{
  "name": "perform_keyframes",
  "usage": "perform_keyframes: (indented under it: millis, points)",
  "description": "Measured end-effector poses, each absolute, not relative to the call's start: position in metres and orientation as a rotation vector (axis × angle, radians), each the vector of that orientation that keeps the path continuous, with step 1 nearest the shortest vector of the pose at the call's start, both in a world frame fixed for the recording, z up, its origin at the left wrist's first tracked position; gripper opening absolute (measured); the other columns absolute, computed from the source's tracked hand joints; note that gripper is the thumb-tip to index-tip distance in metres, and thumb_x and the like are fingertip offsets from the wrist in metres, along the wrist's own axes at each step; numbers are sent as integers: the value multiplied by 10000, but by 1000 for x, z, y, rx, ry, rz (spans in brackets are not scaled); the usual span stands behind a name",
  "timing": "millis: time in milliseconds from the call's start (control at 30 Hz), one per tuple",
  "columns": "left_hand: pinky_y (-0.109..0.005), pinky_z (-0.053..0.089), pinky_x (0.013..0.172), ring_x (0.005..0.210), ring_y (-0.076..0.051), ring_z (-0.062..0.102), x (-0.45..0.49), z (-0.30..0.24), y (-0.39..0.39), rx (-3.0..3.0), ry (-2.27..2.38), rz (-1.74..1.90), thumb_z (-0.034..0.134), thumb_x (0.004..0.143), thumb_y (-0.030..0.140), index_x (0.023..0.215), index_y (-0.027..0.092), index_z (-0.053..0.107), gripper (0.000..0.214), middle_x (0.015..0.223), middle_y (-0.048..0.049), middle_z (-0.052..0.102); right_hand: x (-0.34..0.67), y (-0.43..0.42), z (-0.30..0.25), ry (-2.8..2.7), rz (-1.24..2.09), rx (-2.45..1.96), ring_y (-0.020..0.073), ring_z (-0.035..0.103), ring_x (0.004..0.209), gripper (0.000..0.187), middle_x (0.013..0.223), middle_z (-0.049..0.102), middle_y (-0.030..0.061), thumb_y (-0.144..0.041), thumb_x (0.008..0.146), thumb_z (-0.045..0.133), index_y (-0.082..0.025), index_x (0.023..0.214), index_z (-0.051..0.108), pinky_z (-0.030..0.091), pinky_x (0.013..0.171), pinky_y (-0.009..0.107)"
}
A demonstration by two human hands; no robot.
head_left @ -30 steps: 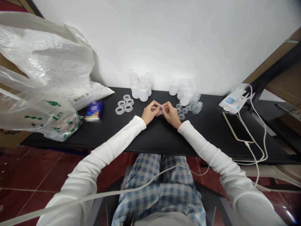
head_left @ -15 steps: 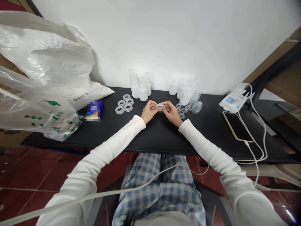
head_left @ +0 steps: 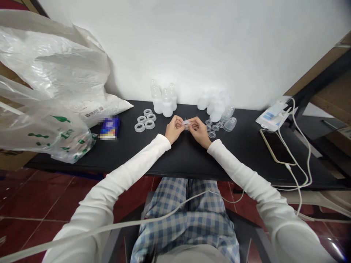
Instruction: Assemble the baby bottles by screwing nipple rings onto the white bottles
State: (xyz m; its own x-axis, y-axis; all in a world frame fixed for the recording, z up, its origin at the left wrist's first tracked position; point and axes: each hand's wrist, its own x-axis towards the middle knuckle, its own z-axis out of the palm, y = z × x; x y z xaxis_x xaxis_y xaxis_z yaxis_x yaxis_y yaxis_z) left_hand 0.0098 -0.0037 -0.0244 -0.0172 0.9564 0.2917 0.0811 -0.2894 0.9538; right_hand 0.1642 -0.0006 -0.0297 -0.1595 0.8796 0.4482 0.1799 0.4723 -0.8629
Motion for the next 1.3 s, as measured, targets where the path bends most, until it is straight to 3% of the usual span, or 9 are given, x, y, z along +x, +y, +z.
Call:
perform_keyframes:
  millis: [233,367,467,633,800,933,1067,1300]
  points:
    - [-243,526,669,631,-96,640,10,-33,2,1388,1028,1357,765,750,213,903,193,559,258,700,42,649,169,6,-35,-1561,854,-999,144,636,661,393,745,638,-12,-571,821,686,-227,995,613,556,663,311]
    - [-253,546,716,657,-99,665,9,-36,5,1318,1008,1357,780,737,200,904,186,560,276,704,38,659,170,9,-39,-1567,945,-960,157,662,759,461,861,679,13,-583,773,729,-234,1047,604,580,758,341]
    - [-237,534,706,654,-90,655,9,-35,4,1319,1008,1370,782,716,166,880,179,564,273,703,40,659,170,8,-39,-1588,922,-944,151,641,775,449,891,673,15,-545,765,747,-237,1055,595,554,749,328]
    - [-235,521,637,598,-95,644,9,-31,0,1356,1027,1330,779,714,186,850,176,558,260,663,45,651,166,6,-37,-1549,906,-976,108,531,627,433,714,566,-49,-541,748,754,-230,985,569,449,599,261]
    - [-205,481,572,540,-75,609,11,-32,1,1375,1004,1312,792,716,190,836,181,538,281,614,74,610,164,2,-34,-1539,906,-969,99,482,585,435,657,495,-75,-576,756,743,-233,935,543,405,566,251]
    - [-207,468,547,526,-81,599,11,-32,2,1321,952,1296,795,761,281,852,187,519,306,593,74,597,165,-3,-31,-1575,838,-982,103,505,618,438,693,526,-60,-625,814,675,-232,968,556,423,599,262]
    - [-204,456,536,522,-77,584,10,-31,1,1358,917,1283,770,800,404,847,192,515,335,594,67,601,164,-3,-30,-1543,820,-966,97,449,570,458,638,463,-70,-671,838,624,-224,907,553,367,552,262]
    - [-192,410,520,500,-59,529,10,-28,-4,1433,916,1317,777,778,442,802,199,503,367,575,81,546,160,-3,-29,-1535,839,-911,85,420,547,486,616,456,-78,-696,818,637,-228,840,508,330,532,251]
